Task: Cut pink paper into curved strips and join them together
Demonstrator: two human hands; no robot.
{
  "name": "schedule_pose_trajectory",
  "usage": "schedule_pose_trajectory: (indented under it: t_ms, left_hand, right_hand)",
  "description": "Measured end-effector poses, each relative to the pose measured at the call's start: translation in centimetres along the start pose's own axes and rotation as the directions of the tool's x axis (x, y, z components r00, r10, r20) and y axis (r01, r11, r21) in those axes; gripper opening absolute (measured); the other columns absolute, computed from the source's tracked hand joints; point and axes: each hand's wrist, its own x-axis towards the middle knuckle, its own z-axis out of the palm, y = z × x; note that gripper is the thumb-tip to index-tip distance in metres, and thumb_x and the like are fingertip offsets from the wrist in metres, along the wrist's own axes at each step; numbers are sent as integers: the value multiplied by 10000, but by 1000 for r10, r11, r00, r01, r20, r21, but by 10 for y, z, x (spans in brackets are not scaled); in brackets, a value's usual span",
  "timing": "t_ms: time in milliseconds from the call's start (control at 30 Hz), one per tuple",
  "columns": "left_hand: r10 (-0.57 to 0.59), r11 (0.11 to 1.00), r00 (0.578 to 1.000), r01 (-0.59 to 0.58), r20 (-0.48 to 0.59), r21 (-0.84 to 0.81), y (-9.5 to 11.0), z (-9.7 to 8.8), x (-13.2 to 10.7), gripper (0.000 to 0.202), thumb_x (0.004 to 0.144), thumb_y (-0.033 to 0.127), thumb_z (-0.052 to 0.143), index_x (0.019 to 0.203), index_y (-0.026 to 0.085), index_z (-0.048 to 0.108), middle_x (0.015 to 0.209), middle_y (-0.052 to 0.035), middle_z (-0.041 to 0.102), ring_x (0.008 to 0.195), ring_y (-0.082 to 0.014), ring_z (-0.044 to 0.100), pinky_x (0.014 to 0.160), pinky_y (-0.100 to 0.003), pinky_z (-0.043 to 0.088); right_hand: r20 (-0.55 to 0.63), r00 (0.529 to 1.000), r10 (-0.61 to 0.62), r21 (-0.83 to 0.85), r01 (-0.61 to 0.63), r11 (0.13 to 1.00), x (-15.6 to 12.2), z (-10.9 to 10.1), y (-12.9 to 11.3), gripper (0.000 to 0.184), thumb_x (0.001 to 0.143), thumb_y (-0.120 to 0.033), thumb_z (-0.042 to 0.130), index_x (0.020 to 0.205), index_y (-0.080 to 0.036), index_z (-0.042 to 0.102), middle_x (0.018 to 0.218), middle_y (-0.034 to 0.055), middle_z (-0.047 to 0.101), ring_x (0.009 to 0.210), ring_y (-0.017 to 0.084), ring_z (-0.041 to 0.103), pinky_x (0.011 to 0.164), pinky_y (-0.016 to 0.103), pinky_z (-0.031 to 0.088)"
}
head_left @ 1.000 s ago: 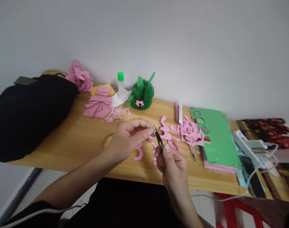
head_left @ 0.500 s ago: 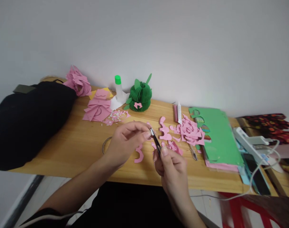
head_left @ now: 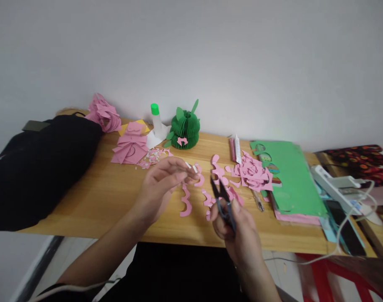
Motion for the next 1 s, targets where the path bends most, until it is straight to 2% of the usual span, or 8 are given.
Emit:
schedule_pose_trajectory:
  t_ms: [133, 267, 433, 600, 700, 767, 867, 1000]
  left_hand:
    - [-215, 958, 973, 194, 79, 213, 1, -4, -8, 297, 736, 82, 645, 977, 193, 512, 814, 8, 733, 761, -159, 713, 679, -267, 532]
    - [-320, 891, 940, 257, 116, 375, -1, -5, -14, 356, 702, 75, 589, 1001, 205, 443, 765, 20, 709, 719, -166, 701, 615, -264, 508]
    - [-340, 862, 932, 258, 122, 436, -7, -13, -17, 325, 710, 82, 553, 981, 217, 434, 762, 21, 717, 721, -164, 712, 660, -288, 532]
    - [-344, 841, 936, 274, 71, 467, -19, -27, -26, 252, 772, 124, 548, 999, 196, 465, 816, -24, 744, 734, -170, 722, 658, -289, 552]
    - [-154, 710, 988, 118, -11, 694, -32, -43, -42, 234, 799, 99, 510, 1015, 188, 506, 971, -63, 735, 828, -176, 721, 750, -328, 571]
    - [17, 445, 998, -57, 56, 894, -40, -57, -57, 257, 817, 76, 493, 1043, 182, 553, 1075, -96, 711, 1000, -217, 692, 866, -388, 553]
    - [68, 103, 908, -418, 412, 903, -48, -77, -79, 259, 825, 38, 494, 1037, 149, 593, 1117, -145, 705, 1083, -260, 665, 929, -427, 526]
    - [17, -47, 772, -634, 635, 772, -51, -88, -94, 209, 823, 53, 537, 1003, 117, 622, 1152, -171, 709, 1152, -289, 642, 1000, -445, 485]
  right_hand:
    - [-139, 971, -195, -226, 160, 961, 11, -3, -13, 302, 820, -478, 669, 883, -190, 733, 488, -79, 364, 423, 66, 271, 407, 210, 221]
    - [28, 985, -168, -528, 158, 834, 23, -2, -18, 130, 768, -271, 716, 871, -196, 742, 568, -41, 550, 459, 83, 417, 445, 221, 313]
    - [106, 985, -139, -600, 174, 781, 22, -3, -10, 50, 788, -227, 674, 784, -187, 705, 602, -28, 598, 512, 100, 501, 510, 232, 378]
    - [-8, 999, -52, -531, 40, 847, 19, -2, 9, 134, 765, -300, 706, 723, -181, 659, 572, -40, 536, 512, 92, 442, 489, 228, 334]
    - [-170, 985, 32, -351, -91, 932, 12, -2, 28, 221, 756, -380, 719, 705, -181, 638, 545, -59, 459, 467, 69, 338, 443, 225, 260]
    - [-254, 954, 161, -185, -211, 960, 5, -1, 41, 260, 746, -428, 728, 765, -182, 649, 499, -90, 366, 429, 56, 243, 412, 223, 187]
    - [-229, 900, 370, 35, -372, 928, -5, 0, 53, 314, 719, -445, 755, 836, -176, 644, 461, -128, 262, 403, 48, 169, 397, 218, 121]
    - [-75, 864, 498, 211, -474, 855, -10, 5, 61, 312, 709, -403, 779, 716, -190, 550, 454, -143, 222, 380, 30, 135, 382, 211, 83]
